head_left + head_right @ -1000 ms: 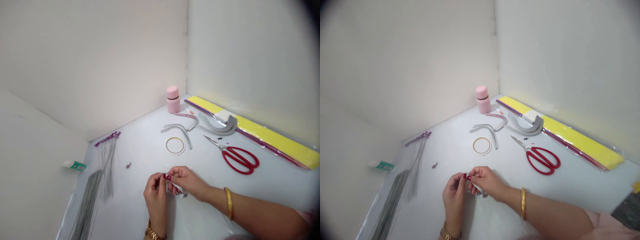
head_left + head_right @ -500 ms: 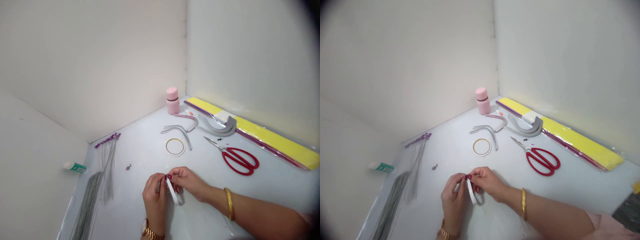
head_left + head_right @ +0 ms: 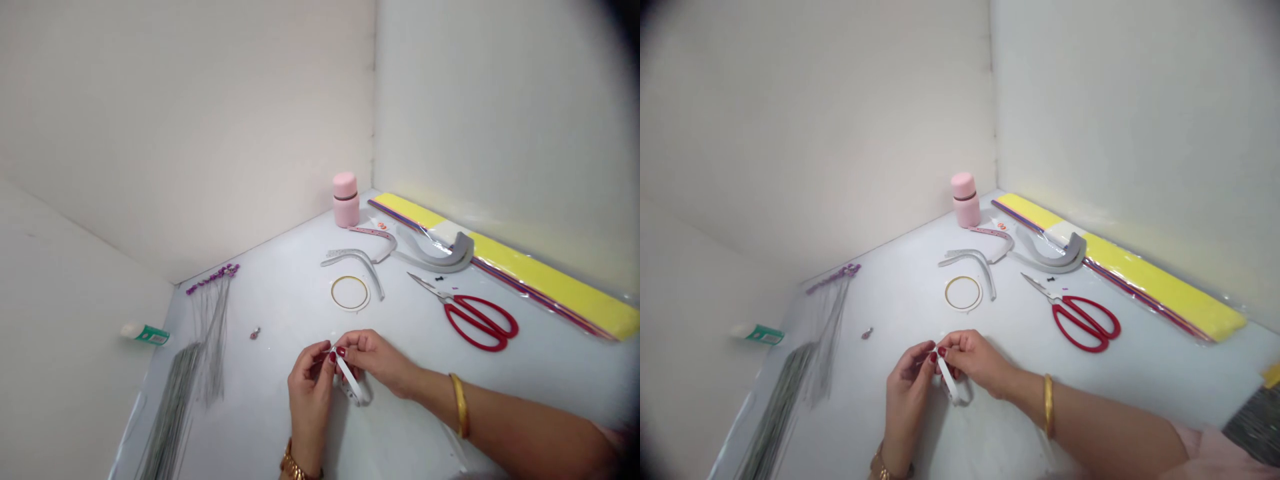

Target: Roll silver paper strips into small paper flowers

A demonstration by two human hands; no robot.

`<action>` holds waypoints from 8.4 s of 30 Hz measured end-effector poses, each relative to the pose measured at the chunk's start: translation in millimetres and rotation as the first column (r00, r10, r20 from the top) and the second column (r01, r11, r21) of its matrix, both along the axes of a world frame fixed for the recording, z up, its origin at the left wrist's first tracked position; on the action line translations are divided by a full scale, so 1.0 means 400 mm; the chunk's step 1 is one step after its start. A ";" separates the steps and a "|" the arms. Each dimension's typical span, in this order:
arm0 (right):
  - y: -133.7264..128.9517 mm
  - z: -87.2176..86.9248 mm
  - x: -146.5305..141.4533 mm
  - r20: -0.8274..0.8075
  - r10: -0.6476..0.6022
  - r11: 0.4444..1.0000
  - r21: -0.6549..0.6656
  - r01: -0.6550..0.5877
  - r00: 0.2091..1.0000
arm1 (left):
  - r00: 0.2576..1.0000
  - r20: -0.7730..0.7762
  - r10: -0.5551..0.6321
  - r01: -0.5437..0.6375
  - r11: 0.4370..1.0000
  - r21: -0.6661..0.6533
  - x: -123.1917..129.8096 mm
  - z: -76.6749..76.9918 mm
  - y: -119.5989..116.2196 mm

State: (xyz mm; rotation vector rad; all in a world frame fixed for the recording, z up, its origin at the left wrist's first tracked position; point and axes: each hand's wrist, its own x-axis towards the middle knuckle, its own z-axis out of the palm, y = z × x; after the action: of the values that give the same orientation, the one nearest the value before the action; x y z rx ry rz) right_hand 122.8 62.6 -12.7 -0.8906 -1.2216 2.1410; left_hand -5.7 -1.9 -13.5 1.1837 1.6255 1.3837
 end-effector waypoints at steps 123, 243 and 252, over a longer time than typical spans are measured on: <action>-0.005 0.010 0.004 0.017 -0.026 1.000 0.003 0.026 1.000 | 0.874 -0.485 0.014 0.089 0.978 0.189 0.001 -0.007 -0.016; -0.010 0.006 0.004 0.053 -0.005 0.998 0.055 0.002 0.999 | 0.946 0.322 0.034 0.012 0.990 -0.137 0.012 0.008 -0.002; -0.012 0.009 0.004 0.084 0.010 1.000 0.029 -0.013 0.996 | 0.956 0.262 0.133 -0.099 0.985 -0.139 0.028 -0.003 -0.006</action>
State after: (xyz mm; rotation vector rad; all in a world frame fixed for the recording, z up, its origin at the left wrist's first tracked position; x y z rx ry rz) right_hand 124.2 57.6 -9.0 -0.9712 -1.2986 2.1085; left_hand 5.4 -4.5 -14.8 0.7989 1.5794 1.4245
